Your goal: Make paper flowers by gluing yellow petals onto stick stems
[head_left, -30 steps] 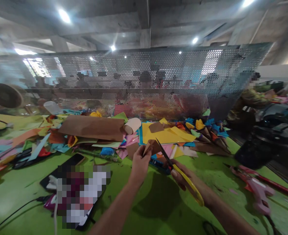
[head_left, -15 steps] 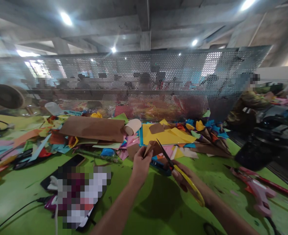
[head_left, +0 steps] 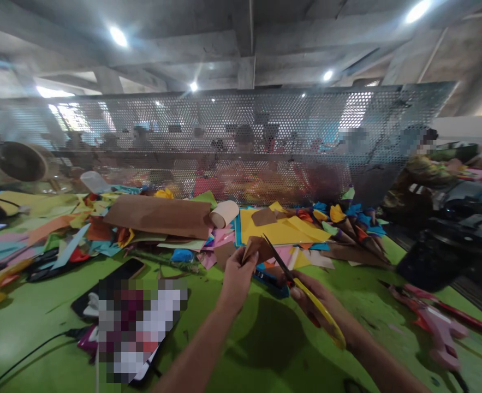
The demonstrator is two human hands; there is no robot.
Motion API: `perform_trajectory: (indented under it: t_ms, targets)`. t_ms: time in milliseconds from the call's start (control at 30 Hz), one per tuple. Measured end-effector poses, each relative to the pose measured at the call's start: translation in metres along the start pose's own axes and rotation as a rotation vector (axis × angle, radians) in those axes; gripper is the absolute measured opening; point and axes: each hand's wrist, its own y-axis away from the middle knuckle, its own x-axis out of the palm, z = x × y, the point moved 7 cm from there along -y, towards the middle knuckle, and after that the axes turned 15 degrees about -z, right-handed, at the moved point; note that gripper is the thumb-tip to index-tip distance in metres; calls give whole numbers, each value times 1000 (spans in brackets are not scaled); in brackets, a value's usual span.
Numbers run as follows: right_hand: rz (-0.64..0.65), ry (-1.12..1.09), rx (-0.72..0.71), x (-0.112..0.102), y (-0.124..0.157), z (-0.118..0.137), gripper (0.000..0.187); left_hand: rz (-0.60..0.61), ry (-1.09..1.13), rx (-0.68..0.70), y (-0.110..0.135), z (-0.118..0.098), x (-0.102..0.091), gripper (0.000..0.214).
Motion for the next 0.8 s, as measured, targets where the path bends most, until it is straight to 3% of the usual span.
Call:
perform_trajectory:
  t_ms: [300, 800]
  targets:
    - [51, 13, 68, 1, 1, -7, 56, -1, 1, -31, -1, -3, 0, 36]
    - [-62, 13, 4, -4, -3, -3, 51, 3, 7, -59, -3, -1, -1, 44]
